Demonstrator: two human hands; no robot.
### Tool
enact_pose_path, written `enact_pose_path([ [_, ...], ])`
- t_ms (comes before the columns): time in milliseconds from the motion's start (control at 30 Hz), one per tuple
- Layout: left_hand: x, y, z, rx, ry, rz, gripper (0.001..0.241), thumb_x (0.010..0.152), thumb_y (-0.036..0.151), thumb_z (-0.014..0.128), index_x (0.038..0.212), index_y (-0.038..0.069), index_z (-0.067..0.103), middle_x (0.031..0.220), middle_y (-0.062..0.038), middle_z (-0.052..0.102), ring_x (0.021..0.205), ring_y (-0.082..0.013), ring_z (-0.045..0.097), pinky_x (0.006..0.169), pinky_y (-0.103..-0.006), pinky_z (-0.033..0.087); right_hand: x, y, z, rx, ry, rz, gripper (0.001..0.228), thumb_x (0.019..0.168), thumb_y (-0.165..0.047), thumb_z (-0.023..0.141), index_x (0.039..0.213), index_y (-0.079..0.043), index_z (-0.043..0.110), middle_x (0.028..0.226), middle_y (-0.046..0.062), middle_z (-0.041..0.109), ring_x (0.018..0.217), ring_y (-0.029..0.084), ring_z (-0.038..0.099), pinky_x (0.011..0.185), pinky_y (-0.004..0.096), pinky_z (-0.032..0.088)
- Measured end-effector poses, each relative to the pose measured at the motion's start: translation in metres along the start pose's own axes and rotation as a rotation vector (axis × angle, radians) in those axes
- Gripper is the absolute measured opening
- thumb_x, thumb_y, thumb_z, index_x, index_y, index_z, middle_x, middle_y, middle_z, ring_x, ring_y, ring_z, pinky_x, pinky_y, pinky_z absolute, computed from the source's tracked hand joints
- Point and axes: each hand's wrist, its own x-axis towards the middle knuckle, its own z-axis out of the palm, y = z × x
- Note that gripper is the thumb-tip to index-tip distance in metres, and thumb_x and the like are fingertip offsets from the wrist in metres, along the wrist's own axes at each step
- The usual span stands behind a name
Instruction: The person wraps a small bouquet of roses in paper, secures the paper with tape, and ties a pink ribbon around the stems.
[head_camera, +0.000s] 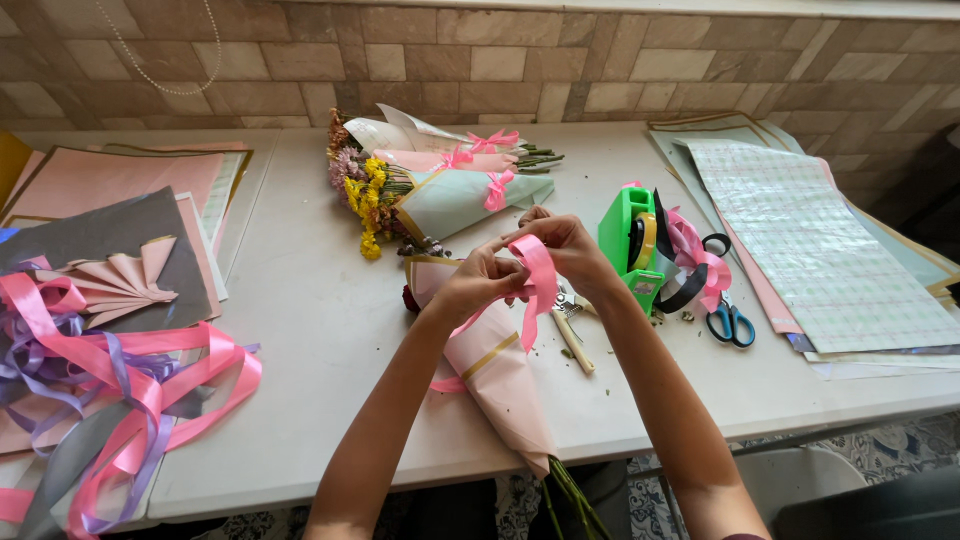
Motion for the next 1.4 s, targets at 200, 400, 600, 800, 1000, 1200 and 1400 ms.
enact_pose_path([
  [200, -0.002, 0.004, 0.010, 0.042, 0.307, 0.060, 0.020, 0.094, 0.007, 0.076, 0.112, 0.000, 0.071, 0.087, -0.013, 0.077, 0.074, -0.0214, 0.076, 0.064, -0.0280, 0.063, -0.005, 0.032, -0.001, 0.023, 0.261, 0.057, 0.025, 0.087, 0.003, 0.073, 0.111, 0.004, 0.066, 0.083, 0.008, 0.056, 0.055, 0.009, 0.055, 0.039, 0.018, 0.044],
  [400, -0.020, 0.006, 0.012, 0.071, 0.469, 0.095, 0.019, 0.090, 0.011, 0.082, 0.102, 0.002, 0.070, 0.084, -0.011, 0.074, 0.073, -0.0131, 0.069, 0.065, -0.0282, 0.060, -0.033, 0.060, -0.001, 0.122, 0.125, 0.107, 0.042, 0.073, 0.012, 0.084, 0.111, 0.003, 0.068, 0.099, 0.014, 0.073, 0.089, 0.021, 0.073, 0.076, 0.031, 0.060],
  [600, -0.029, 0.002, 0.012, 0.040, 0.444, 0.075, 0.029, 0.084, 0.010, 0.089, 0.094, 0.000, 0.065, 0.080, -0.016, 0.073, 0.064, -0.0221, 0.075, 0.059, -0.0295, 0.065, -0.033, 0.055, 0.009, -0.051, 0.170, 0.043, 0.017, 0.087, -0.012, 0.083, 0.099, -0.001, 0.080, 0.100, 0.015, 0.074, 0.095, 0.017, 0.069, 0.081, 0.027, 0.055],
  [800, -0.058, 0.021, -0.012, 0.296, 0.285, 0.043, 0.019, 0.097, 0.015, 0.074, 0.111, 0.003, 0.070, 0.090, -0.014, 0.074, 0.079, -0.0176, 0.071, 0.069, -0.0321, 0.062, -0.032, 0.083, -0.024, 0.131, 0.245, 0.081, 0.012, 0.089, -0.005, 0.078, 0.097, 0.004, 0.078, 0.090, 0.017, 0.076, 0.072, 0.020, 0.072, 0.067, 0.032, 0.062],
  [1000, -0.101, 0.067, -0.001, 0.536, 0.309, 0.070, 0.030, 0.093, -0.002, 0.061, 0.117, 0.008, 0.076, 0.089, -0.016, 0.078, 0.084, -0.0183, 0.070, 0.072, -0.0341, 0.061, -0.021, 0.069, -0.056, 0.241, 0.284, 0.007, 0.010, 0.093, -0.003, 0.075, 0.098, 0.006, 0.072, 0.096, 0.022, 0.075, 0.060, 0.023, 0.070, 0.046, 0.031, 0.059],
  [1200, -0.143, 0.087, -0.003, 0.537, 0.301, -0.196, 0.048, 0.085, 0.007, 0.038, 0.113, 0.006, 0.077, 0.080, -0.016, 0.069, 0.065, -0.0214, 0.056, 0.055, -0.0295, 0.046, -0.008, 0.063, -0.069, 0.145, 0.373, 0.031, 0.015, 0.098, -0.005, 0.072, 0.107, 0.007, 0.073, 0.075, 0.014, 0.071, 0.050, 0.018, 0.064, 0.044, 0.029, 0.056],
  [1400, -0.179, 0.111, -0.017, 1.284, 0.704, -0.498, 0.049, 0.084, 0.023, 0.042, 0.121, 0.020, 0.073, 0.116, -0.008, 0.065, 0.112, -0.0350, 0.060, 0.099, -0.0501, 0.050, -0.011, 0.069, -0.074, 0.274, 0.401, 0.041, 0.015, 0.101, -0.009, 0.068, 0.109, 0.003, 0.072, 0.075, 0.010, 0.067, 0.053, 0.014, 0.063, 0.046, 0.025, 0.055],
])
